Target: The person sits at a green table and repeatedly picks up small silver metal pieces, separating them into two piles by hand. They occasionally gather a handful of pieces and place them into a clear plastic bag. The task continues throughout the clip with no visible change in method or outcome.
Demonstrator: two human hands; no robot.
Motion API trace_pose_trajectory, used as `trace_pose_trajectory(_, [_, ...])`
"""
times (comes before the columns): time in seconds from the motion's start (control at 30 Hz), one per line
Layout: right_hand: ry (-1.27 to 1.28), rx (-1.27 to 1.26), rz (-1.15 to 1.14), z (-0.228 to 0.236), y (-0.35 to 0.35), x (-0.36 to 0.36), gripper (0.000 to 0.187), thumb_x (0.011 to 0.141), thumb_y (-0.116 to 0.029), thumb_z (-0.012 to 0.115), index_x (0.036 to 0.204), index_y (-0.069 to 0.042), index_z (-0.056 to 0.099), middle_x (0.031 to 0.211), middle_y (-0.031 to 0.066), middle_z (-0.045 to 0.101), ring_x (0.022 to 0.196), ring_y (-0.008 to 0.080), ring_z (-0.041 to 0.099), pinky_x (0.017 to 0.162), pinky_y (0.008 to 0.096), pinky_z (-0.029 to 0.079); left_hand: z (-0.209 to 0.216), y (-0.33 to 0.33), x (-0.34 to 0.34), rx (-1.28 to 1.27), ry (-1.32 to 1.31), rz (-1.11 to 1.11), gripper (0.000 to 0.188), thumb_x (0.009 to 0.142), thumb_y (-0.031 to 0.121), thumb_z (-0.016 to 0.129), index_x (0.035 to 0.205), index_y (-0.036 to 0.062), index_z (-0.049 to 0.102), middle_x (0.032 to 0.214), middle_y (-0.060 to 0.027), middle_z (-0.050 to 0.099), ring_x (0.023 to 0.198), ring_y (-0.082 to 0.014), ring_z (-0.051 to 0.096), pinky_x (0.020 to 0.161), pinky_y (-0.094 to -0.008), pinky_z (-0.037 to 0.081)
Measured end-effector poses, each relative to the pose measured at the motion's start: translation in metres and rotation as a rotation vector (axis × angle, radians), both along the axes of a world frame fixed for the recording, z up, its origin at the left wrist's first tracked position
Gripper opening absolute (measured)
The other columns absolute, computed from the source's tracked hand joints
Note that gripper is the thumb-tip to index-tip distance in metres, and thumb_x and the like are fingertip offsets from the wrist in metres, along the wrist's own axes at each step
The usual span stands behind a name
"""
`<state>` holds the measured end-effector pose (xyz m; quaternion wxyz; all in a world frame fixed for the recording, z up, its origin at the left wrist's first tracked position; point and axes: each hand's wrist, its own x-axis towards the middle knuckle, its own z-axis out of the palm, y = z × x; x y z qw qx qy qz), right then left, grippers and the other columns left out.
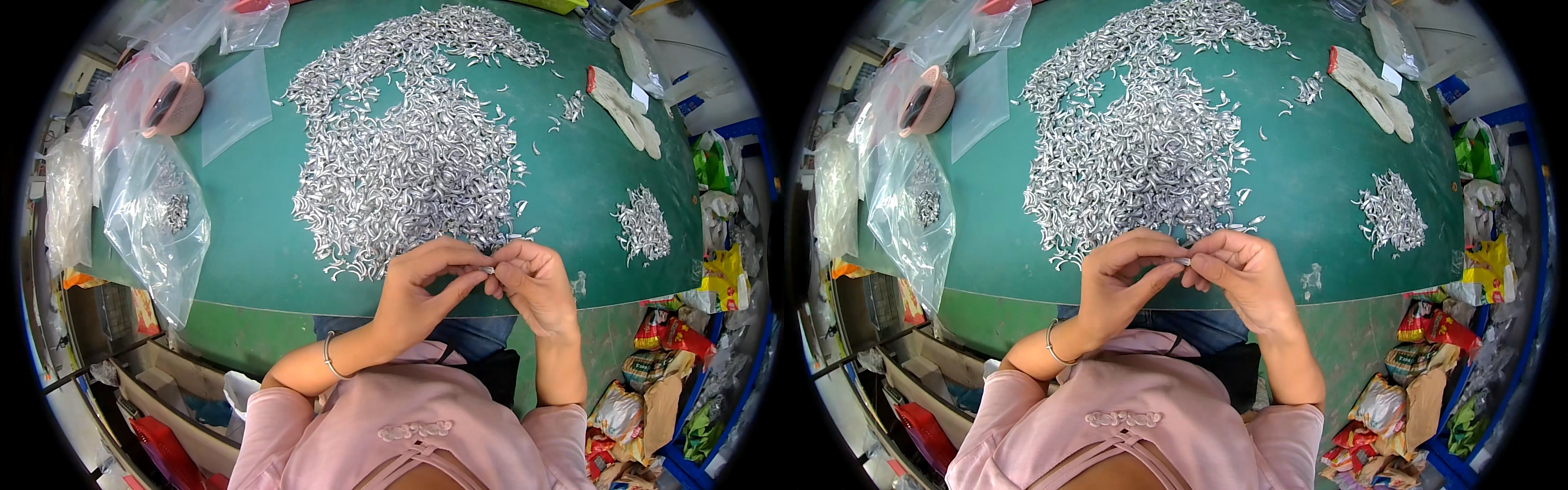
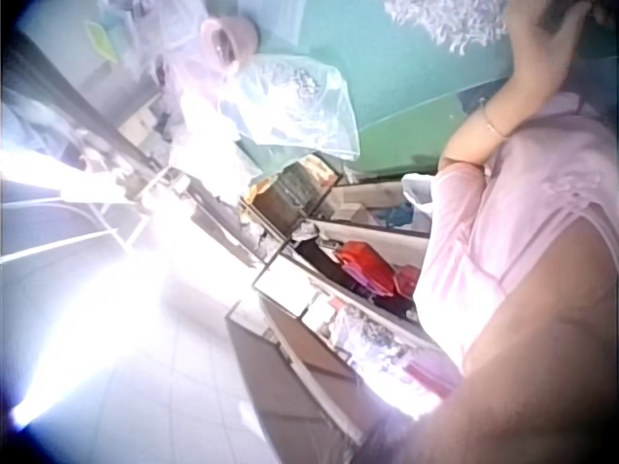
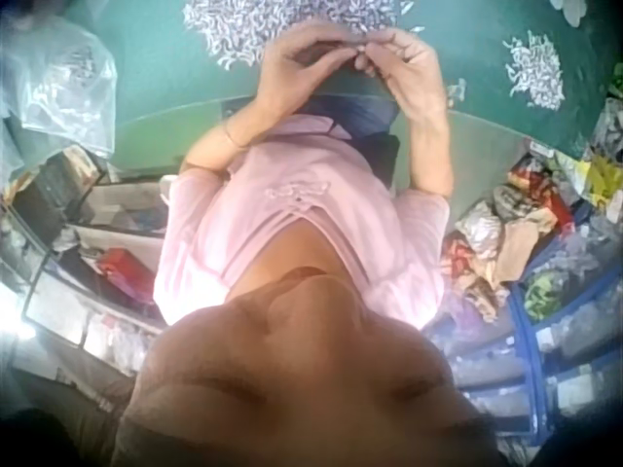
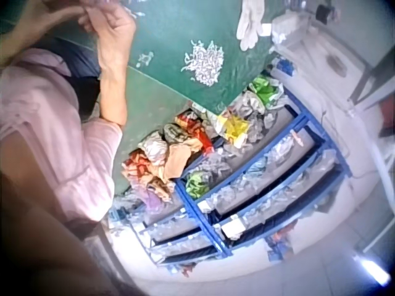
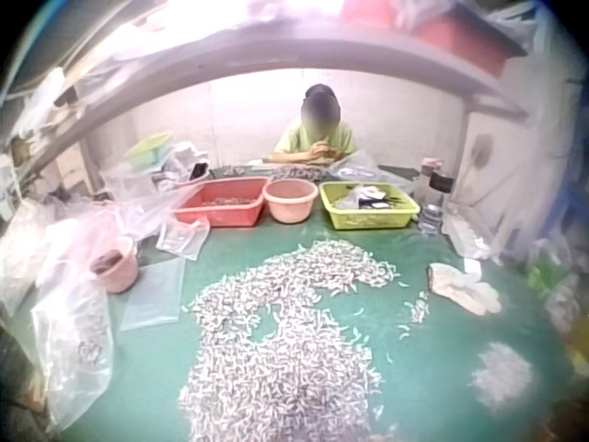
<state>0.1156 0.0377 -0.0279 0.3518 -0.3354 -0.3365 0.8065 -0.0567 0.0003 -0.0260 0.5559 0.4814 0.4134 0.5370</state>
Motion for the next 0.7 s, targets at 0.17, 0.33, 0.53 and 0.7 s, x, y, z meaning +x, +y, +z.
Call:
trace_pose_trajectory(0.17, [-0.042, 0.043, -0.016, 0.002, -0.005, 0.001, 0.014, 0.082, 0.001, 0.058, 0.096, 0.004, 0.058, 0.082, 0.0111, 0.064, 0.072, 0.0133, 0.061, 0.061, 0.0209, 0.045, -0.001, -0.001, 0.002, -0.023, -0.076, 0.015, 0.019, 0.077, -0.011, 0.059, 0.095, -0.0078, 0.06, 0.096, -0.0149, 0.057, 0.088, -0.0183, 0.059, 0.079, -0.0289, 0.05])
trace_pose_trajectory(0.33, [-0.082, 0.078, -0.03, 0.006, -0.01, 0.002, 0.015, 0.081, 0.001, 0.059, 0.096, 0.004, 0.058, 0.084, 0.0113, 0.064, 0.075, 0.0132, 0.062, 0.062, 0.0208, 0.046, -0.001, -0.002, 0.003, -0.037, -0.119, 0.013, 0.017, 0.078, -0.01, 0.058, 0.095, -0.0078, 0.06, 0.096, -0.0142, 0.057, 0.086, -0.0179, 0.059, 0.078, -0.0286, 0.05])
trace_pose_trajectory(0.53, [-0.169, 0.204, -0.12, 0.014, -0.018, -0.001, 0.013, 0.082, 0.005, 0.057, 0.095, 0.005, 0.058, 0.086, 0.0113, 0.063, 0.076, 0.0141, 0.061, 0.065, 0.0226, 0.047, 0.003, -0.004, 0.008, -0.032, -0.214, 0.002, 0.015, 0.079, -0.007, 0.058, 0.094, -0.006, 0.06, 0.093, -0.0118, 0.057, 0.083, -0.0165, 0.06, 0.075, -0.0266, 0.05])
trace_pose_trajectory(0.7, [-0.174, 0.434, -0.218, 0.02, -0.024, -0.005, 0.014, 0.079, 0.011, 0.055, 0.093, 0.007, 0.059, 0.085, 0.0128, 0.06, 0.075, 0.0164, 0.06, 0.068, 0.025, 0.048, 0.01, -0.006, 0.009, 0.034, -0.198, -0.007, 0.015, 0.079, -0.007, 0.058, 0.094, -0.0059, 0.06, 0.093, -0.0119, 0.057, 0.084, -0.0164, 0.06, 0.075, -0.0264, 0.05])
